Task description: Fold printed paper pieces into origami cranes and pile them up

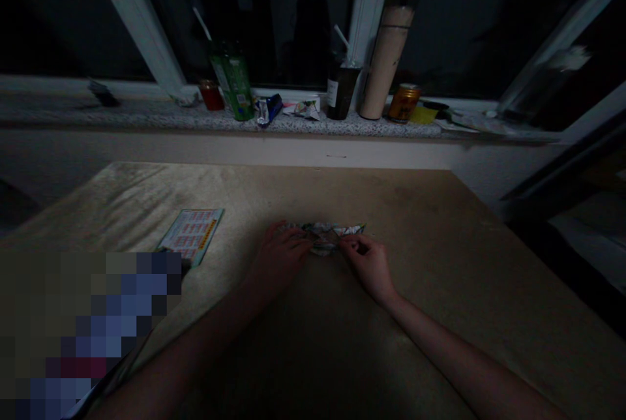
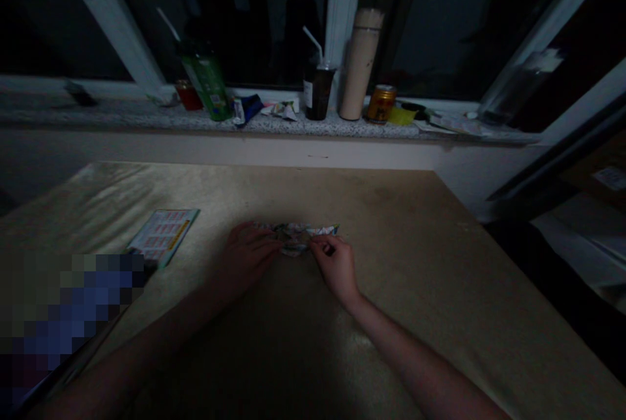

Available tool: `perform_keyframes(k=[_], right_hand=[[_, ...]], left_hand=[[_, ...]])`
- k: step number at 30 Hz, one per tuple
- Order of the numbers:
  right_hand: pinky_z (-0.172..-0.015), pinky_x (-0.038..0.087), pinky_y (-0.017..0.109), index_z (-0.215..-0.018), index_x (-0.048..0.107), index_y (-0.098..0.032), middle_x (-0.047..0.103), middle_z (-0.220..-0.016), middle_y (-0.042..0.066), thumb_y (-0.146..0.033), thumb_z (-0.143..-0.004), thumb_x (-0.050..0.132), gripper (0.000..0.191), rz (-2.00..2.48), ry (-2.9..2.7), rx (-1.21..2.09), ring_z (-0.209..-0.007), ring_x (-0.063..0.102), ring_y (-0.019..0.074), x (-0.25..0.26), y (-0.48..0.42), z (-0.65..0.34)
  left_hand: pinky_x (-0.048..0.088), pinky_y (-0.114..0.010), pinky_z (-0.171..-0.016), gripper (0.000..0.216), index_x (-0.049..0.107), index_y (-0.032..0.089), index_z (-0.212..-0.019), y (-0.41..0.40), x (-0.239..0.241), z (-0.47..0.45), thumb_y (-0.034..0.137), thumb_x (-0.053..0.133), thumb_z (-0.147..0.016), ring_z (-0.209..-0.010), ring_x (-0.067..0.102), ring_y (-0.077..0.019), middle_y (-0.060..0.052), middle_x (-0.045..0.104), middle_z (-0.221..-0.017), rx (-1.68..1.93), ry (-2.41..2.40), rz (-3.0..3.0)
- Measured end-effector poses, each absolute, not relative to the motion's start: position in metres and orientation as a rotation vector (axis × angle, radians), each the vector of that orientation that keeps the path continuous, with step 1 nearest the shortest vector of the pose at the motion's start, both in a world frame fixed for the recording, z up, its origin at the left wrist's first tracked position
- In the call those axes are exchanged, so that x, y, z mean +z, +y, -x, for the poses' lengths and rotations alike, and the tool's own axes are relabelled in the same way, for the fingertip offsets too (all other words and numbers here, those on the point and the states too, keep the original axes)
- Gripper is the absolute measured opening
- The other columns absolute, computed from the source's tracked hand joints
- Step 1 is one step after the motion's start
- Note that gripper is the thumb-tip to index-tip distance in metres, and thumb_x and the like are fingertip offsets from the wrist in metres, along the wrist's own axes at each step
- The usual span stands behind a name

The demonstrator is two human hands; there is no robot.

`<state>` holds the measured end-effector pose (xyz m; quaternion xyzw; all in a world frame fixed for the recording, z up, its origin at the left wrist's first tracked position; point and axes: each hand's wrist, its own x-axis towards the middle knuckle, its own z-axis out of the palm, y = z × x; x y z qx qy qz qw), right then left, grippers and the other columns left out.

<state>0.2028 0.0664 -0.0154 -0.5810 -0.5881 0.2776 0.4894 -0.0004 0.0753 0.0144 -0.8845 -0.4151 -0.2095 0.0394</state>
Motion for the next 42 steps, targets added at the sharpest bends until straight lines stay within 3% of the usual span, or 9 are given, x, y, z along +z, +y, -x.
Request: perform_keyframes(k=[9, 19, 25, 31, 37, 42], right_hand=[[-0.056, 0.041, 0.025, -0.073, 0.070, -0.016, 0.066, -0.066, 0.004, -0.029, -0.074, 0.060, 0.017, 1.412, -1.438, 0.652, -0.061, 0.056, 0.0168, -0.021, 0.068, -0.204], [-0.055, 0.040, 0.025, -0.074, 0.069, -0.015, 0.064, -0.064, 0.003, -0.033, -0.077, 0.058, 0.021, 1.421, -1.413, 0.623, -0.059, 0.055, 0.0160, -0.019, 0.065, -0.204], [-0.063, 0.041, 0.028, -0.077, 0.067, -0.016, 0.064, -0.071, 0.004, -0.032, -0.081, 0.054, 0.021, 1.406, -1.417, 0.537, -0.067, 0.056, 0.0181, -0.013, 0.054, -0.206], [-0.072, 0.039, 0.035, -0.076, 0.064, -0.019, 0.065, -0.075, 0.005, -0.026, -0.083, 0.053, 0.015, 1.366, -1.655, 0.361, -0.076, 0.055, 0.0216, -0.004, 0.034, -0.199], [-0.071, 0.045, 0.035, -0.091, 0.062, -0.020, 0.066, -0.081, 0.007, -0.022, -0.085, 0.050, 0.014, 1.177, -2.007, 0.430, -0.079, 0.058, 0.0219, -0.005, 0.013, -0.185], [-0.089, 0.046, 0.037, -0.118, 0.054, -0.021, 0.064, -0.111, 0.008, -0.022, -0.087, 0.047, 0.032, 0.966, -2.309, 0.480, -0.104, 0.056, 0.0218, -0.008, 0.005, -0.168]], left_hand=[[0.020, -0.046, -0.104, 0.023, 0.064, 0.023, -0.103, 0.078, 0.010, -0.002, 0.017, 0.047, -0.089, -0.106, 0.054, -0.0215, -0.001, 0.069, -0.102, -0.622, -1.251, 2.721], [0.025, -0.047, -0.101, 0.025, 0.063, 0.023, -0.105, 0.070, 0.022, 0.001, 0.015, 0.045, -0.089, -0.107, 0.054, -0.0220, -0.002, 0.066, -0.111, -0.573, -1.208, 2.717], [0.035, -0.040, -0.097, 0.028, 0.061, 0.020, -0.109, 0.046, 0.014, 0.010, 0.010, 0.047, -0.087, -0.106, 0.054, -0.0206, -0.004, 0.064, -0.114, -0.481, -1.148, 2.759], [0.040, -0.039, -0.093, 0.030, 0.056, 0.020, -0.117, 0.018, 0.004, 0.023, 0.016, 0.045, -0.089, -0.110, 0.053, -0.0221, -0.005, 0.059, -0.121, -0.390, -1.290, 2.772], [0.040, -0.039, -0.096, 0.034, 0.051, 0.019, -0.122, 0.000, 0.000, 0.039, 0.020, 0.043, -0.089, -0.113, 0.051, -0.0221, -0.006, 0.055, -0.126, -0.392, -1.433, 2.769], [0.041, -0.039, -0.097, 0.037, 0.049, 0.017, -0.125, -0.013, -0.003, 0.052, 0.021, 0.042, -0.089, -0.118, 0.047, -0.0227, -0.008, 0.052, -0.130, -0.365, -1.510, 2.722]])
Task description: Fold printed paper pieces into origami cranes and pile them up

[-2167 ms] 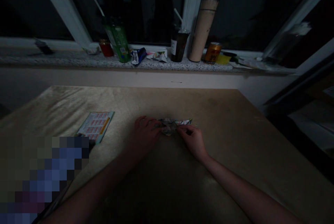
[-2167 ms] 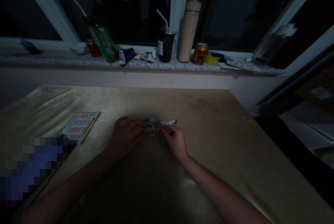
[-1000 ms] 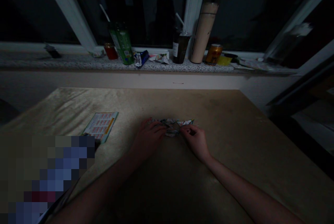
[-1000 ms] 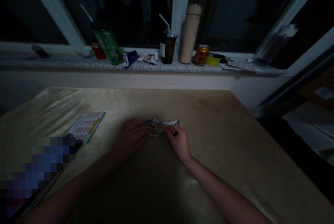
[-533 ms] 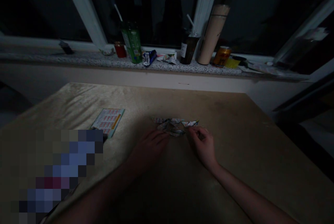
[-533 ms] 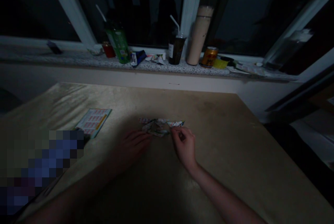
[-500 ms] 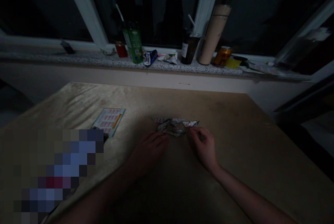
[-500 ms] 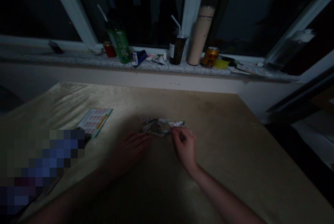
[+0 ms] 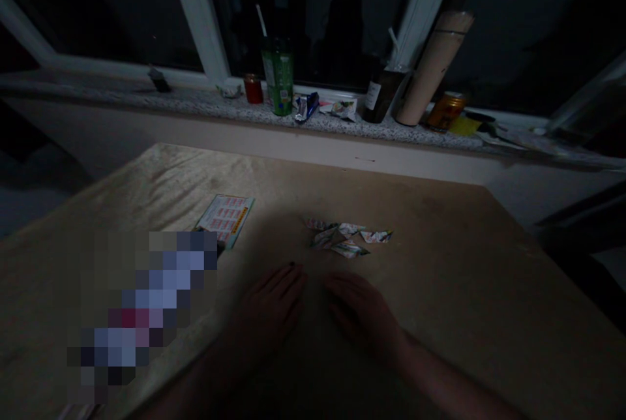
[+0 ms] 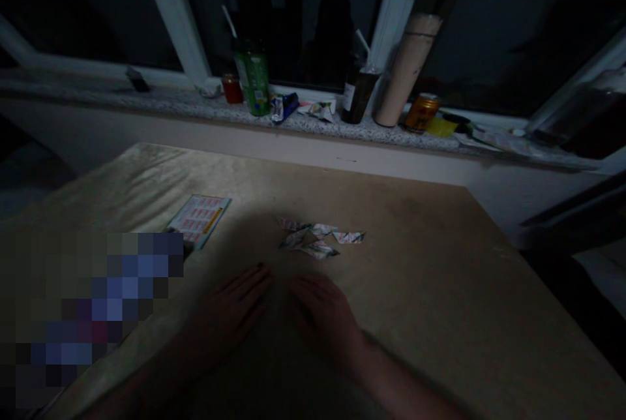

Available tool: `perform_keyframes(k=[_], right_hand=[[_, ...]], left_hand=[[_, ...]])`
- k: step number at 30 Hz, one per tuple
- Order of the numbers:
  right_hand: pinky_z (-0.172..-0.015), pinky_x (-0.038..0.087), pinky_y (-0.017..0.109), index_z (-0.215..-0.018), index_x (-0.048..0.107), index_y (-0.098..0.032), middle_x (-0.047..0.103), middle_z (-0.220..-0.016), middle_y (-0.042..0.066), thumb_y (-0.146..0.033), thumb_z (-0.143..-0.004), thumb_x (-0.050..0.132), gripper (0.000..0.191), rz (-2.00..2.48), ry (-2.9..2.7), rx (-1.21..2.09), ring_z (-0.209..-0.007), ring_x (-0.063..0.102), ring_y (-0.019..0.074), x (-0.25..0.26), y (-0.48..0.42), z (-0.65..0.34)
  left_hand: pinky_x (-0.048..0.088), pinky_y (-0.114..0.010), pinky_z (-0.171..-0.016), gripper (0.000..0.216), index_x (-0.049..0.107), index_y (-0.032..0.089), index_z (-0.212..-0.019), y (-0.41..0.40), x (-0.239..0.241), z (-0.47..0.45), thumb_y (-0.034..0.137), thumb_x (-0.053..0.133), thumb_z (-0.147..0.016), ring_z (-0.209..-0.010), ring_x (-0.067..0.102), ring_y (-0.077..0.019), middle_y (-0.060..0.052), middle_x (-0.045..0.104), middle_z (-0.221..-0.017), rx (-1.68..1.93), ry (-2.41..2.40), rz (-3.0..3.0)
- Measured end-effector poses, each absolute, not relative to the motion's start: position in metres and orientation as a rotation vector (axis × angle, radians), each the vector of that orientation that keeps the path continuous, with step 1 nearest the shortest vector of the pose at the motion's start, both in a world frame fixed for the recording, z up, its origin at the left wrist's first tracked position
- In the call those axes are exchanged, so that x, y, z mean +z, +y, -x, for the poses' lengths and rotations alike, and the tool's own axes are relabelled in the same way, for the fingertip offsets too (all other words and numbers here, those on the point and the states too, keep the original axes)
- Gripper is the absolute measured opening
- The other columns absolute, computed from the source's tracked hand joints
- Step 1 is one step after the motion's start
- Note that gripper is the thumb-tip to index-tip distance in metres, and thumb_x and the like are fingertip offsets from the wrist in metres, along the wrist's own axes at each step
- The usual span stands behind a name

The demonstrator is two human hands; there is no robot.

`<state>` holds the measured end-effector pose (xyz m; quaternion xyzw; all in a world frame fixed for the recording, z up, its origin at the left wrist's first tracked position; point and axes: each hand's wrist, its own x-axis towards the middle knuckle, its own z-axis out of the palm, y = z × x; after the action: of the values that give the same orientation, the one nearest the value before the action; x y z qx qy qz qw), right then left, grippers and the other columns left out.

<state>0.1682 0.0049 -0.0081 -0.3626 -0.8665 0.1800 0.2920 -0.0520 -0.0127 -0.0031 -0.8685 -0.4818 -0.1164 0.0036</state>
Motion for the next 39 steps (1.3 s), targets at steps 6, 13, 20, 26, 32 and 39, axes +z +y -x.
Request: perform_keyframes(k=[6, 13, 20, 26, 32, 39], right_hand=[[-0.098, 0.041, 0.041, -0.125, 0.050, -0.019, 0.057, -0.124, 0.008, -0.022, -0.087, 0.047, 0.038, 0.860, -2.498, 0.449, -0.117, 0.048, 0.0224, -0.010, 0.010, -0.145], [-0.101, 0.039, 0.041, -0.125, 0.050, -0.019, 0.054, -0.127, 0.008, -0.021, -0.087, 0.046, 0.038, 0.796, -2.588, 0.454, -0.121, 0.045, 0.0220, -0.011, 0.019, -0.122], [-0.100, 0.039, 0.043, -0.124, 0.051, -0.018, 0.052, -0.129, 0.010, -0.020, -0.087, 0.047, 0.038, 0.733, -2.634, 0.436, -0.122, 0.044, 0.0230, -0.013, 0.030, -0.097], [-0.101, 0.038, 0.043, -0.123, 0.052, -0.018, 0.052, -0.129, 0.011, -0.021, -0.086, 0.048, 0.037, 0.711, -2.640, 0.455, -0.123, 0.043, 0.0232, -0.011, 0.037, -0.075], [-0.102, 0.037, 0.041, -0.122, 0.053, -0.015, 0.052, -0.129, 0.011, -0.021, -0.087, 0.048, 0.036, 0.666, -2.672, 0.446, -0.122, 0.043, 0.0229, -0.011, 0.046, -0.057], [-0.097, 0.041, 0.037, -0.116, 0.057, -0.012, 0.057, -0.122, 0.012, -0.016, -0.086, 0.046, 0.031, 0.655, -2.620, 0.418, -0.113, 0.050, 0.0219, -0.009, 0.062, -0.029]], left_hand=[[0.040, -0.040, -0.098, 0.042, 0.045, 0.014, -0.129, -0.023, -0.005, 0.067, 0.025, 0.043, -0.088, -0.123, 0.042, -0.0241, -0.012, 0.044, -0.136, -0.341, -1.649, 2.666], [0.038, -0.042, -0.099, 0.045, 0.041, 0.015, -0.132, -0.032, -0.009, 0.087, 0.029, 0.043, -0.089, -0.127, 0.037, -0.0258, -0.012, 0.040, -0.139, -0.354, -1.790, 2.614], [0.037, -0.042, -0.100, 0.047, 0.039, 0.013, -0.133, -0.037, -0.009, 0.097, 0.031, 0.043, -0.089, -0.128, 0.035, -0.0268, -0.014, 0.038, -0.140, -0.373, -1.909, 2.547], [0.036, -0.045, -0.100, 0.053, 0.035, 0.011, -0.135, -0.039, -0.017, 0.102, 0.036, 0.041, -0.089, -0.130, 0.030, -0.0300, -0.016, 0.033, -0.142, -0.404, -1.983, 2.459], [0.036, -0.047, -0.099, 0.053, 0.037, 0.015, -0.134, -0.042, -0.017, 0.105, 0.042, 0.041, -0.089, -0.126, 0.037, -0.0324, -0.015, 0.041, -0.138, -0.488, -2.030, 2.331], [0.049, -0.039, -0.080, 0.025, 0.054, 0.019, -0.113, -0.041, -0.005, 0.104, 0.028, 0.052, -0.090, -0.095, 0.058, -0.0202, -0.008, 0.054, -0.116, -0.505, -2.071, 2.289]])
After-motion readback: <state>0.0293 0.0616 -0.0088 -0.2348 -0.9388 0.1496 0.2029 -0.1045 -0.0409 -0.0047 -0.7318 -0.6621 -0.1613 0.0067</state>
